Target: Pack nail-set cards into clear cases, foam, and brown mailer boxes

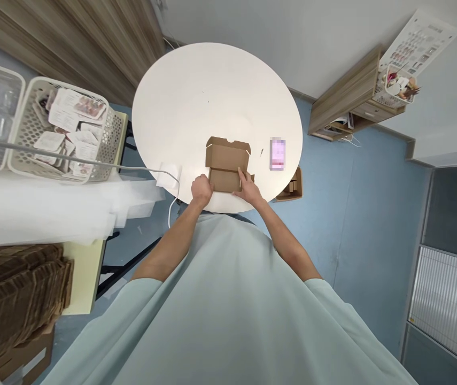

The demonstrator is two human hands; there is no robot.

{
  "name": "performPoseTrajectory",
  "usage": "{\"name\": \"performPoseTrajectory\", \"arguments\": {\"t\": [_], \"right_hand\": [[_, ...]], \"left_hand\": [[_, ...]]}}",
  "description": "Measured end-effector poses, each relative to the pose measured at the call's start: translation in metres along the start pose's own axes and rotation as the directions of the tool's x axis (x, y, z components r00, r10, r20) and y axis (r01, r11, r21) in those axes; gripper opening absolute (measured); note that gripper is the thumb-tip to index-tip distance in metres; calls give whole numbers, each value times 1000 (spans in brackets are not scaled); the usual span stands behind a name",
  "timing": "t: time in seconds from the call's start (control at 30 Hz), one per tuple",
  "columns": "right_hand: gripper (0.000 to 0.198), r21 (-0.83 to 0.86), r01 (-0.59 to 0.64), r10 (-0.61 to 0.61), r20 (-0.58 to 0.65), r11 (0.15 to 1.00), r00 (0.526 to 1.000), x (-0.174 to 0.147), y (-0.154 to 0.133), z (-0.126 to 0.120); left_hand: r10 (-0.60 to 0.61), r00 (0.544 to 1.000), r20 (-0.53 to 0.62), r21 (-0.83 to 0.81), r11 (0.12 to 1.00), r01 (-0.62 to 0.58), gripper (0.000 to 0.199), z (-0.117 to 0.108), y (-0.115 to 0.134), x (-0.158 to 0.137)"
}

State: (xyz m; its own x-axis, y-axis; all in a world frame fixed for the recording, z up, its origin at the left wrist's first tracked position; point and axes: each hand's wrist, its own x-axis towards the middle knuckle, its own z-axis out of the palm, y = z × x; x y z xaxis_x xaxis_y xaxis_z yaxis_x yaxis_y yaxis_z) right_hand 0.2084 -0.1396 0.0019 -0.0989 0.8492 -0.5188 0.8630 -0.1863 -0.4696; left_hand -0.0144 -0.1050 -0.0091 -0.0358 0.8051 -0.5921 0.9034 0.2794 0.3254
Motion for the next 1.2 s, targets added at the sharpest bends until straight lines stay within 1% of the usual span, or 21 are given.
{"name": "performPoseTrajectory", "arguments": {"t": [0.07,0.13,0.17,0.2,0.27,0.33,0.37,0.47,0.63,0.77,0.93,1.03,1.13,1.2], "right_hand": [[89,47,-10,17,-151,999,988,-14,10,1],[68,100,-99,123,-275,990,954,-24,23,1],[61,131,-161,194,-294,978,936,-27,29,1],[54,166,-224,264,-281,960,923,-29,34,2],[40,224,-316,361,-203,922,910,-28,43,3],[28,254,-365,407,-140,896,903,-26,46,4],[25,259,-376,417,-130,890,899,-25,46,5],[20,267,-359,407,-151,894,901,-24,40,7],[15,251,-281,333,-198,927,922,-28,26,5],[15,233,-245,288,-172,941,942,-29,15,4],[17,201,-217,248,-146,955,958,-26,-3,10],[22,187,-184,211,-136,965,968,-23,-11,13],[30,209,-186,219,-149,960,964,-18,-11,12],[26,217,-217,252,-151,952,956,-13,-9,10]], "left_hand": [[5,1000,-9,6,1000,-5,33,0,-1,0],[5,1000,-18,17,1000,-4,34,1,-2,1],[6,1000,-20,23,1000,-5,35,1,-2,1],[10,1000,-21,29,1000,-9,36,1,-2,1],[18,1000,-18,36,999,-17,37,1,-2,1],[15,1000,-16,38,999,-14,37,2,-1,1],[11,1000,-17,39,999,-11,37,2,-1,2],[-2,1000,-27,34,999,3,36,4,-2,2],[-14,1000,-26,29,999,15,35,4,-3,3],[-24,1000,-16,17,1000,25,33,4,-1,-1],[-26,999,-20,6,1000,26,32,4,2,-6],[-33,999,-12,-1,999,33,31,4,2,-8],[-20,1000,-11,24,999,21,31,3,2,-11],[-15,1000,-7,52,999,16,31,1,3,-15]]}}
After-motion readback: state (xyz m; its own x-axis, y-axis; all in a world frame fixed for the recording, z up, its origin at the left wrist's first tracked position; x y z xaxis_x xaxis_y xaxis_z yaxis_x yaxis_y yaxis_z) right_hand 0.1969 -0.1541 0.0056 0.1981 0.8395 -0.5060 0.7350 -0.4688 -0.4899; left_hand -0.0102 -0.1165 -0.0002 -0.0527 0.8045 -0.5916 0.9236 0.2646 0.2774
